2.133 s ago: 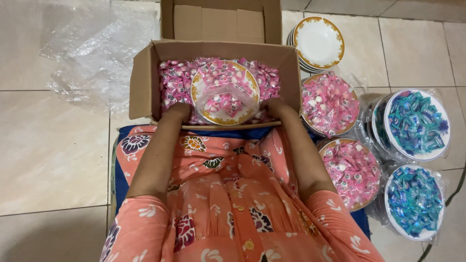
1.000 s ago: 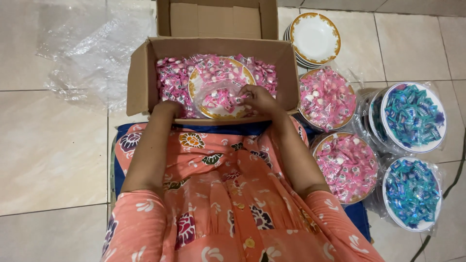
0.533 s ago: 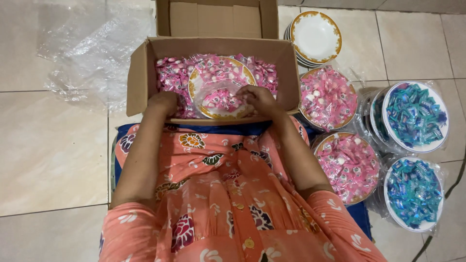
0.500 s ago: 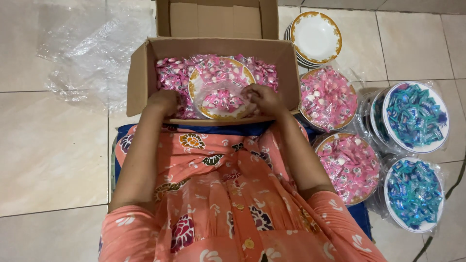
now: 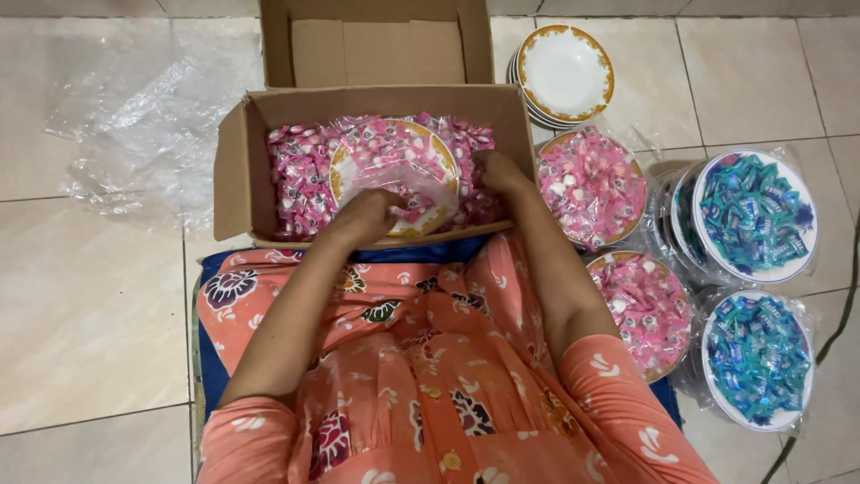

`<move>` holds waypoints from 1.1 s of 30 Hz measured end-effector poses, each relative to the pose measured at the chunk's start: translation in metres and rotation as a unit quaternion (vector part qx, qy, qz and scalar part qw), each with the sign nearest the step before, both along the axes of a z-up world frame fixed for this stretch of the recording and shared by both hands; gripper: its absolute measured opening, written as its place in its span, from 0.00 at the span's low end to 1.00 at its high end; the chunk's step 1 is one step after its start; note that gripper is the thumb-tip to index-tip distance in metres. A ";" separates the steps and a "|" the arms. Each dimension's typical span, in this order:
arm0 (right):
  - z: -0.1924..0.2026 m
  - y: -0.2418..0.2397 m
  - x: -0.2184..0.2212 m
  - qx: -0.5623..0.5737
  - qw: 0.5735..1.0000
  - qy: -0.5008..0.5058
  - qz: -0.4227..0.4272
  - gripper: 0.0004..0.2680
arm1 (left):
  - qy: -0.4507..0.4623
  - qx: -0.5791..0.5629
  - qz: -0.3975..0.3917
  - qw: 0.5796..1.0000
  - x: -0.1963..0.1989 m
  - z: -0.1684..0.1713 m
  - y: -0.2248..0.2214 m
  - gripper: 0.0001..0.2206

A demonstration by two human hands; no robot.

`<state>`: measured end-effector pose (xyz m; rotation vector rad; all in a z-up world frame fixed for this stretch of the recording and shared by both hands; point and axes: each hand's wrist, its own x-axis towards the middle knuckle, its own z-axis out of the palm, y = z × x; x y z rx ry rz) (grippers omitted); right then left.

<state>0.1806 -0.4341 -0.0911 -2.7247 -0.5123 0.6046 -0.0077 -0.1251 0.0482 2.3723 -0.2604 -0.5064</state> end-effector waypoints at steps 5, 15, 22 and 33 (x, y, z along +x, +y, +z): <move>0.095 0.034 -0.066 -0.009 0.991 0.057 0.119 0.24 | -0.032 0.006 0.199 0.979 0.039 -0.072 0.089 0.18; 0.003 0.011 -0.044 -0.171 0.954 0.157 0.192 0.17 | 0.255 0.263 -0.002 0.931 0.044 -0.175 0.090 0.27; -0.002 0.000 -0.045 -0.183 0.955 0.128 0.194 0.17 | 0.224 0.264 0.041 0.937 0.027 -0.112 0.084 0.25; 0.043 -0.012 -0.069 -0.024 0.998 0.046 -0.038 0.13 | 0.136 0.317 0.084 0.935 0.039 -0.134 0.097 0.15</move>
